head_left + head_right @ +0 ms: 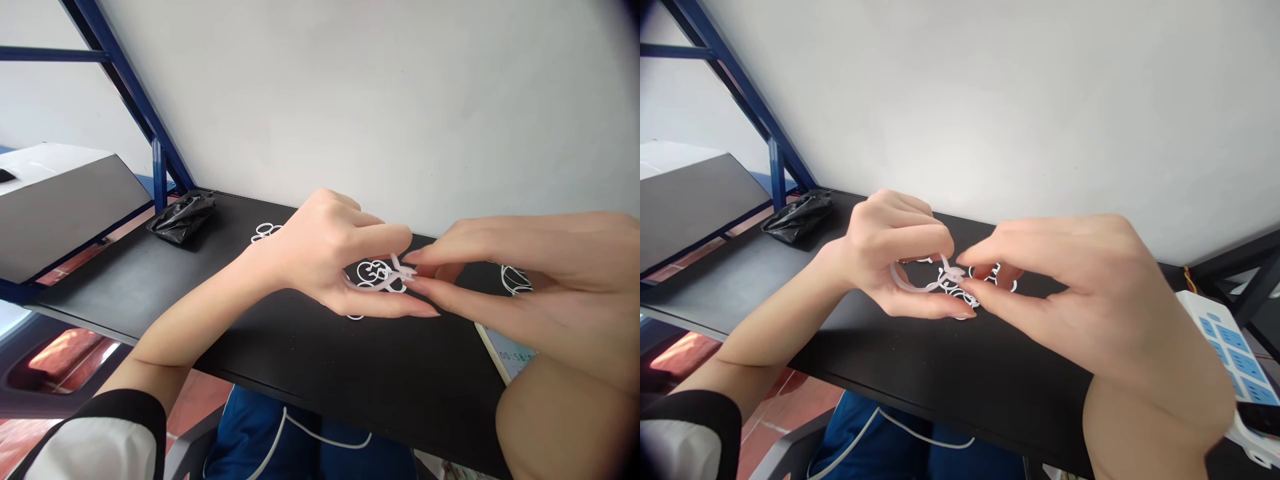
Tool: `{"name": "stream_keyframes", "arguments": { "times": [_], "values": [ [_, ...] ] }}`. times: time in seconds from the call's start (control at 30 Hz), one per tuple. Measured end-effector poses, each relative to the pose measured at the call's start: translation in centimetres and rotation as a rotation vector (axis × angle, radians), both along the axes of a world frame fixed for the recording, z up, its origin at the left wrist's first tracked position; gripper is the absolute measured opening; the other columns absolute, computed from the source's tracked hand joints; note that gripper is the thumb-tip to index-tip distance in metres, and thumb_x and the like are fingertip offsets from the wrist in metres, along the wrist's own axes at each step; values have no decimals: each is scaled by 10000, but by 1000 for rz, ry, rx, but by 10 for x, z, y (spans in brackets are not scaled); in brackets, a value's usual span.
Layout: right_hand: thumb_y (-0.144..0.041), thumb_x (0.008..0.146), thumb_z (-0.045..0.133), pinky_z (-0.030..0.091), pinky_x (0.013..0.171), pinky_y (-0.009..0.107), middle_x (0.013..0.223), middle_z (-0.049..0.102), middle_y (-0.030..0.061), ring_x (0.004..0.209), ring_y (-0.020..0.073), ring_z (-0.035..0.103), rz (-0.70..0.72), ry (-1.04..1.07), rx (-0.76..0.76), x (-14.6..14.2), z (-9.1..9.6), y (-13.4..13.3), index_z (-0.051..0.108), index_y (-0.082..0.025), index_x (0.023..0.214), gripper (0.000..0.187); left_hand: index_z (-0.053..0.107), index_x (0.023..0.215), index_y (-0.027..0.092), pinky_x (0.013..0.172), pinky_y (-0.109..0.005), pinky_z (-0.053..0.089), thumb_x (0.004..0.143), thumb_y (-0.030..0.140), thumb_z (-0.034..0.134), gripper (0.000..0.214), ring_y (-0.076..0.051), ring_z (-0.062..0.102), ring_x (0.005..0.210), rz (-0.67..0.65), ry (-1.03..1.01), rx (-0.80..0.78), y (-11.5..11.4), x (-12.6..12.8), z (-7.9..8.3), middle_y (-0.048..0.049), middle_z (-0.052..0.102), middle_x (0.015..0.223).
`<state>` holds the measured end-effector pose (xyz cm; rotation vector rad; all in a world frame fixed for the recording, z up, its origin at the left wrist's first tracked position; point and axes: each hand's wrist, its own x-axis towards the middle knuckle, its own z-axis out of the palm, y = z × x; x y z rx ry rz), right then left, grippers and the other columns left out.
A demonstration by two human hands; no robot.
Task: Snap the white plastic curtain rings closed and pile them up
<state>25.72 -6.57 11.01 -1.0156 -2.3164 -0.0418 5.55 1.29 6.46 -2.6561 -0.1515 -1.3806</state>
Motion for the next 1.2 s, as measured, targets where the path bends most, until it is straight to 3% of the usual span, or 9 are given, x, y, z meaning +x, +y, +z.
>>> {"name": "stream_keyframes", "arguments": {
  "times": [0.13,0.53,1.2],
  "values": [
    [-193,876,662,430,497,289,720,745,-46,553,121,641,1,0,0,-2,1,0,718,-277,792,131,406,631,212,464,-294,237,889,576,575,477,-83,265,419,5,16,-7,0,-1,0,73,363,477],
    [-236,855,688,451,477,324,740,751,-25,563,164,658,26,44,-87,2,-1,-2,741,-298,796,101,403,614,209,433,-301,208,846,516,668,467,-72,242,412,-114,-77,-18,3,4,-1,84,282,477],
    [-243,868,672,474,507,322,763,757,-24,608,173,683,23,13,-55,0,-1,-3,717,-285,796,95,404,598,213,451,-300,227,888,599,557,506,-84,268,393,0,-1,-41,3,3,-4,66,327,454]
  ]
}}
